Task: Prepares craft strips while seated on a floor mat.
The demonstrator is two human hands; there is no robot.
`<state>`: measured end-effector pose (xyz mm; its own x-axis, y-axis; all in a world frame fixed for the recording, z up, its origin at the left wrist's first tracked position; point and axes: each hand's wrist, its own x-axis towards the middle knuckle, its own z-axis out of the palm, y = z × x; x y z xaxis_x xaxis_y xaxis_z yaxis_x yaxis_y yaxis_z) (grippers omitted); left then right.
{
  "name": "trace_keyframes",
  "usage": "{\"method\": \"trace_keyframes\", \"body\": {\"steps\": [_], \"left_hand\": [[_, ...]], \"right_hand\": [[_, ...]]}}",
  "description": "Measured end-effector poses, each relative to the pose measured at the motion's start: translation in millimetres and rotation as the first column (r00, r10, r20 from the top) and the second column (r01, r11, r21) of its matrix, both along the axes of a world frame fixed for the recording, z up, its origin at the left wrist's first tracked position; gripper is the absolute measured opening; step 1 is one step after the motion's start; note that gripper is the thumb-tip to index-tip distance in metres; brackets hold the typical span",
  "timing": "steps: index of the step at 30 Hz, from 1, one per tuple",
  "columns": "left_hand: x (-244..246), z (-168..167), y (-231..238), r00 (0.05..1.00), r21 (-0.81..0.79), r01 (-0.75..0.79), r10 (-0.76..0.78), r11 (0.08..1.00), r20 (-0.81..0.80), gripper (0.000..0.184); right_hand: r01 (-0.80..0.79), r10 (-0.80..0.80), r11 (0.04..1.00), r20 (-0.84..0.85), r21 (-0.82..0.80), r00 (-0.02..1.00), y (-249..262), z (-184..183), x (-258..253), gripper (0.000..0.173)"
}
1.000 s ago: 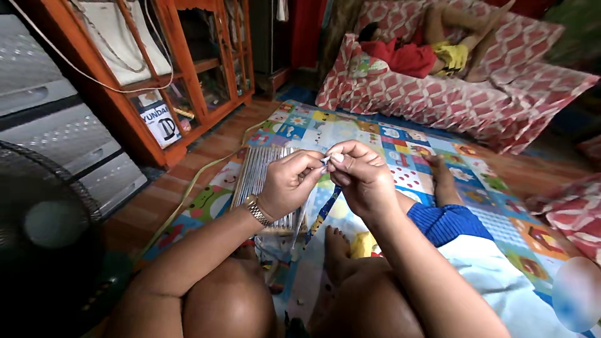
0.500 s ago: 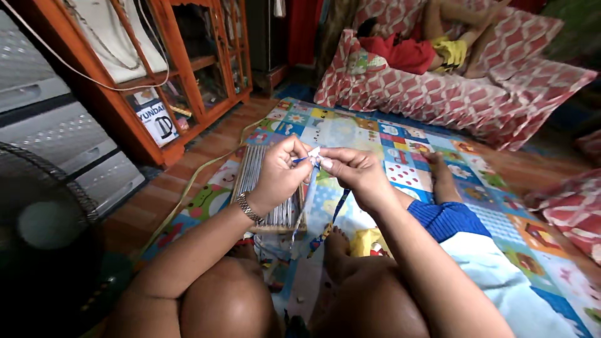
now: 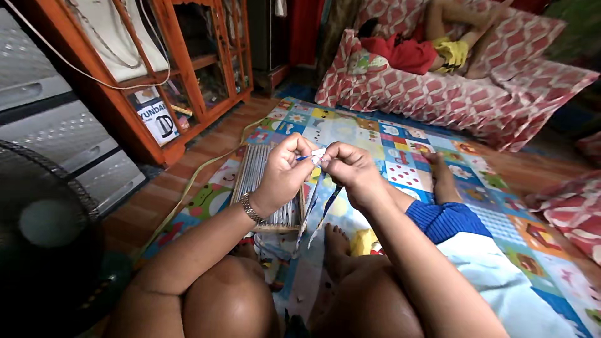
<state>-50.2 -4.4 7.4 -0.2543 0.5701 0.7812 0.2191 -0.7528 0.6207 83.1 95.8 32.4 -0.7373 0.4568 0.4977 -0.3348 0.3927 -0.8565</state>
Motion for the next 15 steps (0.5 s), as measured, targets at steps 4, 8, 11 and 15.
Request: {"method": "trace_keyframes", "body": {"steps": [4, 8, 11, 15], "left_hand": [[-0.2, 0.1, -0.9, 0.993, 0.029, -0.063, 0.066, 0.998, -0.102, 0.015], [0.4, 2.7, -3.2, 0.982, -0.084, 0.154, -0.143, 0.984, 0.127, 0.016], [-2.7, 8.6, -7.8, 0.942, -0.201, 0.289, -0.24, 0.936, 0.237, 0.015], [-11.1, 12.4, -11.3, 0.974, -0.265, 0.219, -0.193, 0.939, 0.122, 0.012]], "right_hand": [[0.259, -0.221, 0.885, -0.139, 0.386, 0.965, -7.2, 0.8, -1.6, 0.016], [0.463, -0.179, 0.573, -0.448, 0.676, 0.876, -10.4, -0.2, -5.3, 0.016], [0.437, -0.068, 0.472, -0.463, 0.766, 0.884, -8.2, -0.8, -4.1, 0.021], [0.385, -0.074, 0.46, -0.397, 0.8, 0.915, -5.4, -0.8, -2.1, 0.016]]}}
